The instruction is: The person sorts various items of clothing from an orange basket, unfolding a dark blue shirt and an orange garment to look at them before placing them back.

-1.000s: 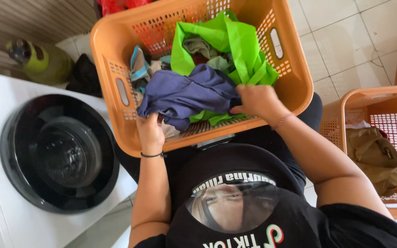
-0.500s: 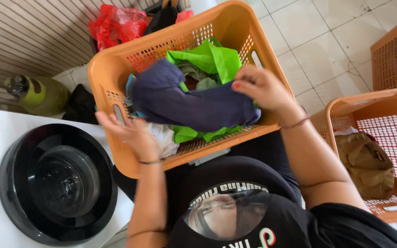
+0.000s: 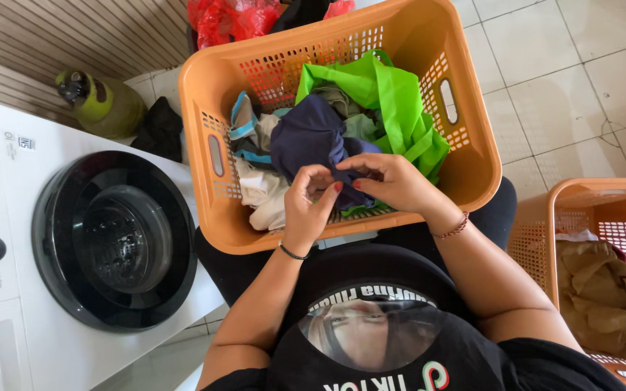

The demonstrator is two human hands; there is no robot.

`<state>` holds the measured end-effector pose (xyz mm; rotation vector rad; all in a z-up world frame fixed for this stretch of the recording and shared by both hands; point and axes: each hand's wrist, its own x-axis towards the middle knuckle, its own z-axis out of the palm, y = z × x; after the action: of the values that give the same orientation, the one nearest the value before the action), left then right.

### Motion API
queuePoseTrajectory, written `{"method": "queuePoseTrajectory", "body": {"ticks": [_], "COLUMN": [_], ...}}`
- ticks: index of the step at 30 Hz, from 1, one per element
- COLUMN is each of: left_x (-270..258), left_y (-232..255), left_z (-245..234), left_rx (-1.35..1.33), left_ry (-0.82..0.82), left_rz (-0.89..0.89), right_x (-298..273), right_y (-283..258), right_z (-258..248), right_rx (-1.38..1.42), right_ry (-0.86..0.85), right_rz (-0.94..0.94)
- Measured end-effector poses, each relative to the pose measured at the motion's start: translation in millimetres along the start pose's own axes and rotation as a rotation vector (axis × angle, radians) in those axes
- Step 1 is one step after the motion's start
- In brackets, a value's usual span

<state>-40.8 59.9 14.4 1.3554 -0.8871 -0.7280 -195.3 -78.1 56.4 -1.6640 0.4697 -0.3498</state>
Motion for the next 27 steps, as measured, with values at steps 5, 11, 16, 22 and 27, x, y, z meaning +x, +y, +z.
{"method": "queuePoseTrajectory", "body": {"ticks": [5, 11, 16, 22, 27], "left_x": [0.4, 0.9, 2.7, 17.4, 46.8], "left_y": [5.0, 27.2, 61.3, 72.9, 109.9], "left_z": [-1.2, -28.0, -110.1, -137.3, -128.6], "left_rx": [0.022, 0.344, 0.561, 0.664, 0.235], "left_ry": [-0.089, 0.197, 0.648, 0.352, 0.491], "left_rz": [-0.057, 0.337, 0.547, 0.270, 0.407], "right_x": [-6.0, -0.6, -13.9, -10.0, 13.8], "right_y": [-15.6, -13.2, 3.2, -10.8, -56.6], "right_z": [5.1, -2.6, -42.6, -72.6, -87.3], "right_rx": [-0.402, -0.677, -0.778, -0.765, -0.624], "right_ry": [0.122, 0.207, 0.416, 0.367, 0.522], "right_rz": [-0.341, -0.327, -0.164, 0.020, -0.336]}}
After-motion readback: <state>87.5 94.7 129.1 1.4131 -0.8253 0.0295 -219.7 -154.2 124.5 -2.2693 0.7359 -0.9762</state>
